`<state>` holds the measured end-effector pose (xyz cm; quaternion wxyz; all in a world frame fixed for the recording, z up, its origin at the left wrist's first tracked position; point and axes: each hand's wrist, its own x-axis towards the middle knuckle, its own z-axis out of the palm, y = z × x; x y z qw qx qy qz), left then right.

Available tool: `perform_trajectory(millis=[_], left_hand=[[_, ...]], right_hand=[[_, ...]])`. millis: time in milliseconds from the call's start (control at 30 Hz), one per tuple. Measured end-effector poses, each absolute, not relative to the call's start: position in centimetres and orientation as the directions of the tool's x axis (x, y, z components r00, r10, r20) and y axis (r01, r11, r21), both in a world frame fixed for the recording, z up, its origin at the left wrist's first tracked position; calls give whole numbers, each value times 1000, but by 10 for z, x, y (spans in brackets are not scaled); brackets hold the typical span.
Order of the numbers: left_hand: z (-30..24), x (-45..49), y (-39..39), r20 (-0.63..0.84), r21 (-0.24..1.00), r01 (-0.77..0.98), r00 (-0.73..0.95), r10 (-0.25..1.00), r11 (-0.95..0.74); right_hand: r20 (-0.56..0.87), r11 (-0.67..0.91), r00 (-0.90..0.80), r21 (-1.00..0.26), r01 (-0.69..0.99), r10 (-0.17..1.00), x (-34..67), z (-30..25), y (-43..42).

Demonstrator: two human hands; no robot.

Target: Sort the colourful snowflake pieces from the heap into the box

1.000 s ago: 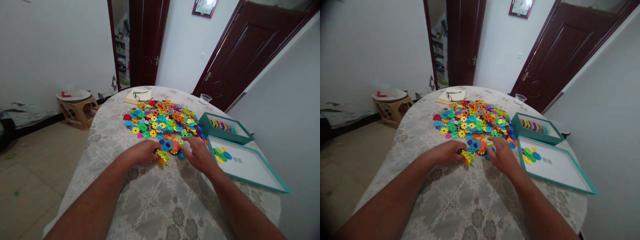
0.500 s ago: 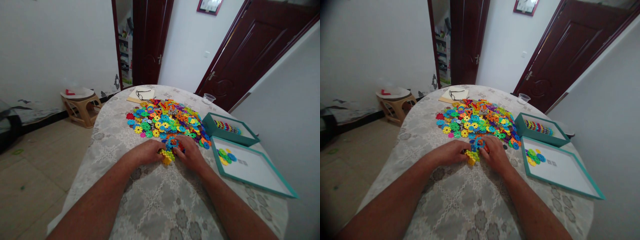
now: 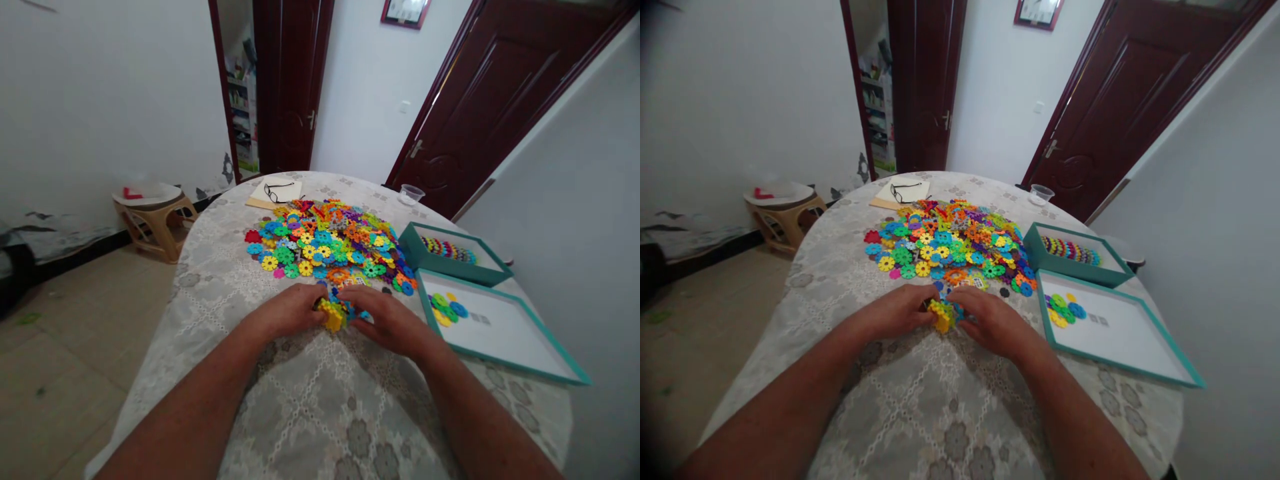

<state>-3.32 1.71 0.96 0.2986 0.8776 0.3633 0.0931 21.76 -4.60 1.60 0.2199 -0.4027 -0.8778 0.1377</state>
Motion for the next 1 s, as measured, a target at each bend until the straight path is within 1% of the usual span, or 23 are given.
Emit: perform_trajectory(millis=[100,200,267,333,400,500,567,667,733,800,933,1000], left_hand=[[9,-31,15,-65,576,593,720,691,-563],[8,-31,15,-38,582,561,742,670,-589],[8,-32,16,-4,581,541,750,662,-609],[8,-33,17,10,574,525,763,647,-628],[9,-34,19,-5,563,530,770,638,-634],[11,-35,21,-25,542,561,755,655,-625],[11,-35,21,-34,526,577,748,663,-624],[8,-36,23,-41,515,589,742,669,-623],[6,-36,24,-33,517,589,739,673,-621],[4,-35,24,-34,526,587,738,674,-615],[4,-31,21,-44,556,569,748,663,-605],[4,-29,18,-40,558,557,759,650,-615]], right_hand=[[219,611,-586,-470,637,780,206,16,-50],[197,581,-577,-530,617,793,202,14,-51],[216,570,-565,-581,581,796,205,14,-50],[252,550,-520,-613,567,816,211,13,-47],[309,497,-391,-582,643,867,218,11,-42],[346,337,-184,-460,821,920,225,2,-34],[308,269,-149,-396,878,940,226,-6,-30],[266,263,-170,-369,891,949,223,-16,-27],[271,271,-170,-397,877,948,220,-17,-27],[267,255,-143,-456,853,953,218,-15,-26],[209,140,-7,-628,766,978,224,-9,-24],[183,101,35,-684,723,983,228,-10,-22]])
